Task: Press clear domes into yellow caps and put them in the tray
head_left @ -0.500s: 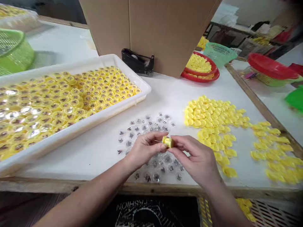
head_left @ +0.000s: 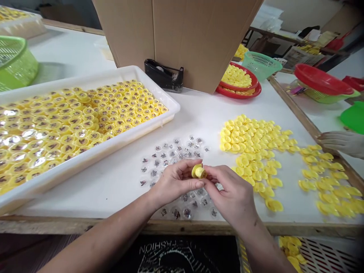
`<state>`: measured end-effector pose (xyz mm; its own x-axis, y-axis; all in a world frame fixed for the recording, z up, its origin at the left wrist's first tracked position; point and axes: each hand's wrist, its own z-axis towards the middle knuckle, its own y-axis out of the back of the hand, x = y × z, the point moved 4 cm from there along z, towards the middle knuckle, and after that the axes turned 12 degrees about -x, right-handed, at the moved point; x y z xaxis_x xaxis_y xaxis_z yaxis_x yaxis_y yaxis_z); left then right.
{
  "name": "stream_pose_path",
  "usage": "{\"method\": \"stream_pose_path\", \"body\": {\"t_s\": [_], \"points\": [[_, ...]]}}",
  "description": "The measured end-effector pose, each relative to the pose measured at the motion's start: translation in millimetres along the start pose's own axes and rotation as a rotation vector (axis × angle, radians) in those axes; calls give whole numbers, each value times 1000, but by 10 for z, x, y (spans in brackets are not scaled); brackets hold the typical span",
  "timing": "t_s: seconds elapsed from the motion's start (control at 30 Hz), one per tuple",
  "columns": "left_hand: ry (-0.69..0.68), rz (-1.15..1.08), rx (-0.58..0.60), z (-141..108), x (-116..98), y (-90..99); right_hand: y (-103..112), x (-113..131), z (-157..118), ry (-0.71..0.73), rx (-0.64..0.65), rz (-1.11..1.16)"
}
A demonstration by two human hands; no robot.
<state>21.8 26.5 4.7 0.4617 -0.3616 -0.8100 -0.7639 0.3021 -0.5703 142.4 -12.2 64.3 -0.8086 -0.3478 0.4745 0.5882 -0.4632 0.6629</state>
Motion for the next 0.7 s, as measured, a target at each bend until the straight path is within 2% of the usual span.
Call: {"method": "stream_pose_path", "body": {"t_s": [0.07, 0.13, 0.27, 0.33, 0.43, 0.57, 0.7], "points": [[-16, 27, 8, -5, -11, -11, -25, 14, -24, 32, -36, -21], [-34, 84, -19, -4, -25, -5, -47, -19, -38, -6, -14, 22], [-114, 247, -74, 5, -61, 26, -93, -197, -56, -278, 138, 281], [-209, 366, -92, 4, -87, 42, -119, -276, -68, -397, 170, 407], [-302, 550, -134, 1, -117, 75, -192, -344, -112, -502, 195, 541], [-307, 729, -194, -1, -172, 103, -302, -387, -215, -557, 165, 579], [-277, 827, -230, -23, -181, 53, -398, -419, -296, -611, 126, 591]]}}
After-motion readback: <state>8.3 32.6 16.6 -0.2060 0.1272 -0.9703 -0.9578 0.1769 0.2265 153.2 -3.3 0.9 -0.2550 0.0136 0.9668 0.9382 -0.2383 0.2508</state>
